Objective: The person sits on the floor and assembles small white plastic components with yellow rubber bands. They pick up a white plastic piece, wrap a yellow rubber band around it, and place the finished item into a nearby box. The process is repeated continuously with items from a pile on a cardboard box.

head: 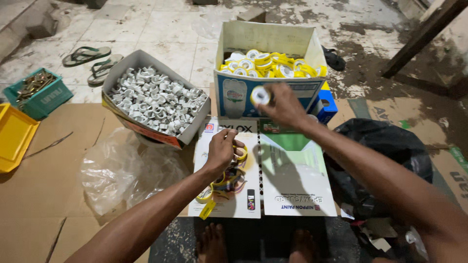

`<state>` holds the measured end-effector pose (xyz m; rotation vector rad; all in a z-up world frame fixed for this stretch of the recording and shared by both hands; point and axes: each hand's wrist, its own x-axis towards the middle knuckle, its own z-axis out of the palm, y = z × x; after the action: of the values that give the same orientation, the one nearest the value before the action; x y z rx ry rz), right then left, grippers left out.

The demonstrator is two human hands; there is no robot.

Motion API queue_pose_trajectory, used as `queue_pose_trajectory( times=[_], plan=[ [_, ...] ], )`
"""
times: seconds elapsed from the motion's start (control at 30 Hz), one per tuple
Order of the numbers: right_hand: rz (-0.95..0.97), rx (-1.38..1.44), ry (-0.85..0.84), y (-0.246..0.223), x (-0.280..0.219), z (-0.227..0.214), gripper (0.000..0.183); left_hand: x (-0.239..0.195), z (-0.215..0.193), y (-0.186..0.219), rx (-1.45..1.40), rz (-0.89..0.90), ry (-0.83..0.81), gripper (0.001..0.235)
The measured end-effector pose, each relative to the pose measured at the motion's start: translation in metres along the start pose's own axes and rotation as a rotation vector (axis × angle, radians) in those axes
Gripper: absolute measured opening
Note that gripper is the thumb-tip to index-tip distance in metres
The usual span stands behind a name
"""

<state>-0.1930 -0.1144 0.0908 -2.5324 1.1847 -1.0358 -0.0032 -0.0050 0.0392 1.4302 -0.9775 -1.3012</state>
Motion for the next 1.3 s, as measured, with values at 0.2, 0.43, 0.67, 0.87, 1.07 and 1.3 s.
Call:
queue_pose_trajectory(
  times=[0.2,0.43,0.67,0.87,1.07,1.3],
  plan=[
    [0.094,-0.189,0.074,0.070,0.077,0.022,0.057,-0.001,-0.012,-0.001,0.089,0.067,0.081,0.026],
    [0.210,-0.187,-0.028,0.006,0.084,-0.014,0.060,-0.019,-0.016,0.013,0.416,0.032,0.102,0.023],
    [-0.027,-0.431,-0.152,0.023,-0.027,-0.020,0.017,-0.024,-0.022,0.000,0.840,0.206,-0.073,0.053],
    [0.194,-0.569,-0.425,0.065,-0.083,-0.035,0.040,-0.016,-0.010,0.000,0.985,0.196,-0.191,0.091],
    [0.369,-0.387,-0.485,0.106,-0.097,-0.040,0.071,-0.003,0.004,-0.014,1.042,0.145,-0.257,0.093],
    [0.338,-0.236,-0.508,0.151,-0.102,-0.016,0.057,0.002,0.010,-0.029,1.089,0.134,-0.265,0.064]
  ],
)
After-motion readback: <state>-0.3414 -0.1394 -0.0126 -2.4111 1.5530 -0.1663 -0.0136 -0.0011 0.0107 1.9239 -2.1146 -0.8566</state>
